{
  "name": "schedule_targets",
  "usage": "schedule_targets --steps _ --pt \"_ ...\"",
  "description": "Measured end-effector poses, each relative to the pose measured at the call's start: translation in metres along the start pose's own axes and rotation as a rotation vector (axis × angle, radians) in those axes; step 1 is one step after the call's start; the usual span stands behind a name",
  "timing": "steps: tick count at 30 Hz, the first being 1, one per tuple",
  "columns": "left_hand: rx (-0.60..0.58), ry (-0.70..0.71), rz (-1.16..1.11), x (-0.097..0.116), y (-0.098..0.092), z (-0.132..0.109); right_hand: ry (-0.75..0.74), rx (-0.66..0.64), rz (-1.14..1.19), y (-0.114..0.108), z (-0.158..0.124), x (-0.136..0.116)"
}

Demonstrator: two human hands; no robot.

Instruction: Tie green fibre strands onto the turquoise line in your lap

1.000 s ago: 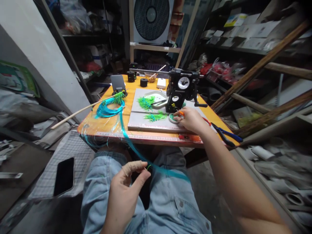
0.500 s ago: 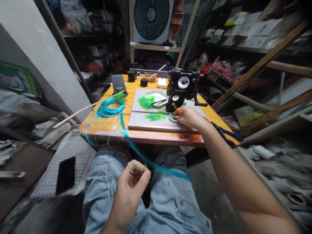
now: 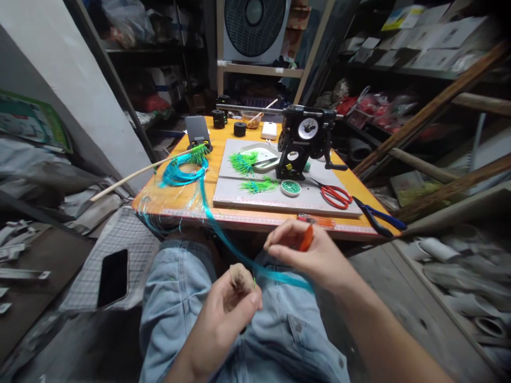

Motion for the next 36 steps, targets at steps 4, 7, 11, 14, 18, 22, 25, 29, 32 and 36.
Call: schedule_targets --steps 4,7,11,14,18,22,25,29,32,36 --pt "-0.077 -0.045 0.012 0.001 0.014 -0.004 0.219 -0.062 0.484 0.038 -0.021 0.035" --pt "-0.082 -0.066 0.032 -0.001 0.017 -0.007 0.291 -0.056 0.621 0.047 -0.026 0.044" --pt "-0.079 -0.051 0.03 0.0 0.019 -0.007 0.307 -0.065 0.683 0.05 -0.03 0.042" --pt "-0.081 -0.047 0.03 0.001 0.019 -0.007 0.306 -0.059 0.7 0.051 -0.031 0.039" --pt "-0.077 -0.049 0.023 0.002 0.019 -0.008 0.29 -0.072 0.72 0.051 -0.031 0.037" --pt "-0.083 -0.057 0.015 0.001 0.018 -0.009 0.282 -0.101 0.728 0.052 -0.031 0.036" --pt "-0.082 -0.062 0.013 -0.001 0.017 -0.009 0.293 -0.111 0.716 0.052 -0.032 0.038" --pt "-0.079 -0.074 0.002 -0.001 0.017 -0.009 0.297 -0.127 0.71 0.052 -0.033 0.037" --pt "-0.082 -0.075 -0.007 0.0 0.018 -0.008 0.293 -0.133 0.708 0.052 -0.033 0.038" --pt "-0.083 -0.077 -0.025 -0.002 0.017 -0.007 0.297 -0.157 0.72 0.054 -0.033 0.04"
Point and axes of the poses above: each hand's wrist, its own z-axis towards the middle knuckle, its own y-axis out of the palm, x = y × z, the point moved 9 cm from there along z, towards the middle knuckle, and after that the axes turned 1 degree about -x, right-handed, at the moved point
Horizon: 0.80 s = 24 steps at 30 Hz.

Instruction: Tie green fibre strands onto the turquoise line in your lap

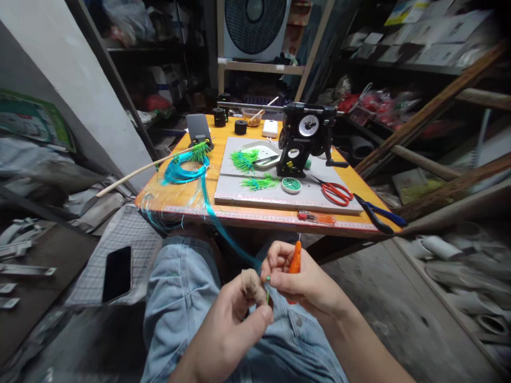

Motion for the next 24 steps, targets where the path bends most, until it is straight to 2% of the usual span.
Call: schedule_targets --steps 9,18,24 --pt "0.034 0.009 -0.023 -0.0031 -0.0056 -0.0006 -0.011 -0.031 0.009 0.0016 -0.0027 0.0028" --pt "0.052 0.025 0.073 0.0016 -0.0095 0.0012 -0.053 0.038 -0.082 -0.0015 -0.0037 -0.0036" --pt "0.043 0.022 0.045 0.0013 -0.0066 0.002 -0.041 0.018 -0.091 0.0004 -0.0025 -0.0035"
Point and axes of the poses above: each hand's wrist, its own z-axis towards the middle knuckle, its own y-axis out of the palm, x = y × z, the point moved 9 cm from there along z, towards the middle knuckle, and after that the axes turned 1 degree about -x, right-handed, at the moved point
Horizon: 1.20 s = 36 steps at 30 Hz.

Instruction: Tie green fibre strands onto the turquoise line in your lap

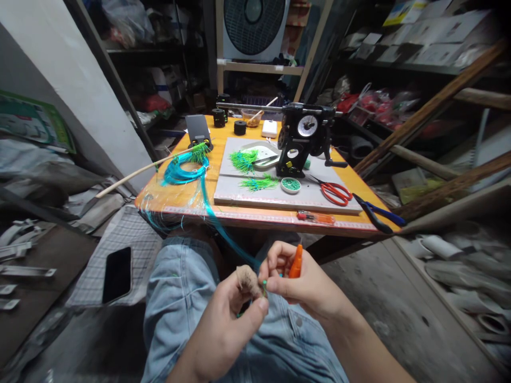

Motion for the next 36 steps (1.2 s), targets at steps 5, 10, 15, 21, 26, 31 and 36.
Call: schedule_targets --steps 5,10,15,21,26,31,36 --pt "0.005 -0.004 -0.008 0.001 -0.0002 -0.0013 0.009 0.004 0.0 -0.0004 -0.0002 0.0006" --pt "0.008 -0.013 0.001 -0.0006 -0.0011 -0.0017 0.01 -0.007 -0.013 -0.0024 -0.0016 0.002" --pt "0.011 0.014 0.024 0.001 -0.0026 -0.0015 -0.022 -0.018 -0.04 -0.0052 -0.0024 -0.0005" --pt "0.04 0.048 -0.003 0.0042 -0.0061 -0.0022 -0.032 -0.003 -0.048 -0.0061 -0.0028 -0.0022" --pt "0.046 0.069 -0.005 0.004 -0.0079 -0.0023 -0.033 0.026 -0.052 -0.0055 -0.0023 -0.0007" --pt "0.051 0.072 -0.001 0.0026 -0.0088 -0.0028 -0.029 0.021 0.009 -0.0024 -0.0027 0.0031" --pt "0.073 0.061 0.019 0.0042 -0.0092 -0.0025 -0.031 0.01 0.009 -0.0008 -0.0028 0.0054"
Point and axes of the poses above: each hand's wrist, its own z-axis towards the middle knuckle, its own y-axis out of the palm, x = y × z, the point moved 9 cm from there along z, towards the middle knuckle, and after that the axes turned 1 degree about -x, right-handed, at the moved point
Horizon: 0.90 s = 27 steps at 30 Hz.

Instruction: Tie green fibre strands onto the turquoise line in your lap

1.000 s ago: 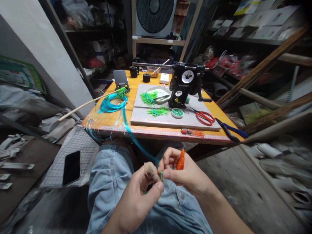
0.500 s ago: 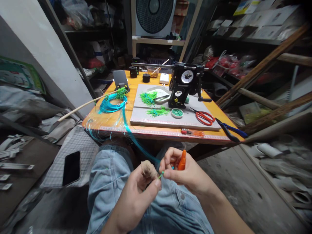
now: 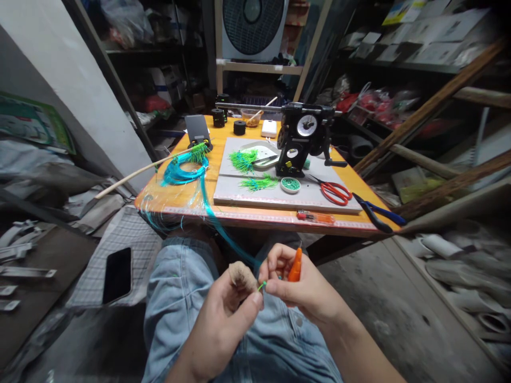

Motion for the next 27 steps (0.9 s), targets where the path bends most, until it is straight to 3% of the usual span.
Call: schedule_targets --steps 6,13,17,22,27 --pt "0.099 -0.055 0.075 -0.003 -0.007 0.002 -0.103 0.066 -0.148 -0.008 -0.003 -0.013" --pt "0.248 0.054 0.337 0.009 -0.018 -0.003 -0.225 0.057 -0.46 0.002 -0.01 -0.031" --pt "0.277 0.091 0.301 0.011 -0.017 -0.003 -0.268 0.107 -0.547 0.008 -0.014 -0.038" --pt "0.253 0.117 0.213 0.01 -0.015 -0.002 -0.253 0.161 -0.401 0.007 -0.019 -0.039" --pt "0.22 0.084 0.297 0.005 -0.022 0.0 -0.18 0.07 -0.049 0.007 -0.02 -0.029"
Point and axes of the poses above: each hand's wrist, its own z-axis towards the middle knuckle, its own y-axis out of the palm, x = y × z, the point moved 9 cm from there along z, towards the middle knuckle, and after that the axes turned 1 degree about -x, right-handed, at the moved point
